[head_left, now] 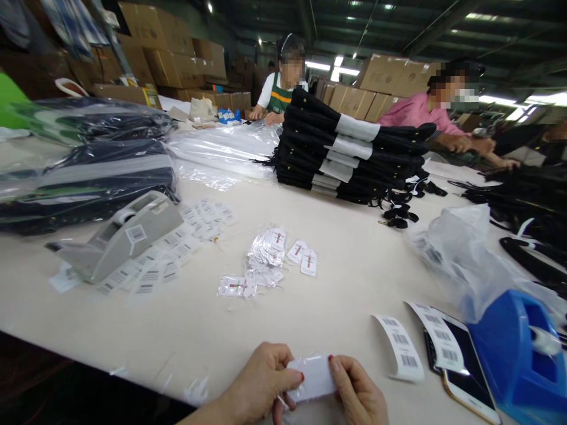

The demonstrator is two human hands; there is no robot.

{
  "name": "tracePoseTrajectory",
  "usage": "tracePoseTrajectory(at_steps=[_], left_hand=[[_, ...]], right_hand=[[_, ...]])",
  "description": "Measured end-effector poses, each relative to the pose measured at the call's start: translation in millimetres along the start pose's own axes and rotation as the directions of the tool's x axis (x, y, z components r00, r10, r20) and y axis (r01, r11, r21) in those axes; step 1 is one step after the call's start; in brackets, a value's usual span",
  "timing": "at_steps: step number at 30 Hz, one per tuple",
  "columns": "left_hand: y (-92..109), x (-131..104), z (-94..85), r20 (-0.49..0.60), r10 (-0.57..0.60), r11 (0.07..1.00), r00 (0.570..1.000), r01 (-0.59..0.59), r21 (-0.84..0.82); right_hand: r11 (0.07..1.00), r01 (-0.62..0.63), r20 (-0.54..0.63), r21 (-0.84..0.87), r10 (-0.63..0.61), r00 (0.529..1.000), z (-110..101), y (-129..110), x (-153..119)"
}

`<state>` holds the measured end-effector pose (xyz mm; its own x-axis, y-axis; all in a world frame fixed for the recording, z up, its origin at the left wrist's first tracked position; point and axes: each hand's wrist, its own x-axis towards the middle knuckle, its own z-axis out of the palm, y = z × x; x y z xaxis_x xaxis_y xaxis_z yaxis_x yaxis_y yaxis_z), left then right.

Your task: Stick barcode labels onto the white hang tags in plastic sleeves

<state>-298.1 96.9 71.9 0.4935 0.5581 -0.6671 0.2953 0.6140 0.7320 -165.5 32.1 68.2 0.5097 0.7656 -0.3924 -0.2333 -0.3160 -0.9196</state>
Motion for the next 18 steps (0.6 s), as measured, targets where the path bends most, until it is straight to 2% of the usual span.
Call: tracePoseTrajectory(at_steps=[3, 6, 9, 11, 13, 16, 17, 18], left_hand=[[4.8, 0.5, -10.1, -0.035, -0.054, 0.997, 0.998, 0.056, 0.055], [10.9, 1.9, -20.2, -0.077, -0.064, 0.984, 0.995, 0.076, 0.161], [17.2, 3.3, -28.2, -0.139, 0.058, 0.902, 0.989, 0.009, 0.433], [20.9, 3.0, -30.7, -0.181, 0.209, 0.728, 0.961, -0.029, 0.685], [22.2, 2.0, -30.6, -0.166, 0.337, 0.495, 0.927, -0.024, 0.869], [15.7, 1.9, -28.3, -0.103, 0.452, 0.242, 0.886, -0.011, 0.970], [11.2, 2.8, -27.8, -0.084, 0.526, 0.180, 0.846, -0.014, 0.984], [5.9, 4.3, -27.6, -0.052, 0.634, 0.113, 0.772, -0.026, 0.993]], right_hand=[[0.999, 0.026, -0.050, -0.019, -0.027, 0.998, 0.1, 8.2, 5.1], [0.991, 0.083, -0.080, -0.109, -0.092, 0.993, -2.0, 12.2, 11.0], [0.957, 0.128, -0.088, -0.262, -0.156, 0.984, -5.9, 14.2, 15.9], [0.914, 0.154, -0.083, -0.376, -0.199, 0.977, -9.1, 15.8, 18.9], [0.860, 0.180, -0.075, -0.477, -0.244, 0.967, -12.2, 18.4, 22.0], [0.791, 0.202, -0.055, -0.577, -0.285, 0.957, -14.3, 24.2, 26.4], [0.775, 0.209, -0.039, -0.597, -0.288, 0.957, -13.7, 26.5, 27.2], [0.761, 0.217, -0.027, -0.611, -0.294, 0.955, -12.6, 28.8, 27.4]])
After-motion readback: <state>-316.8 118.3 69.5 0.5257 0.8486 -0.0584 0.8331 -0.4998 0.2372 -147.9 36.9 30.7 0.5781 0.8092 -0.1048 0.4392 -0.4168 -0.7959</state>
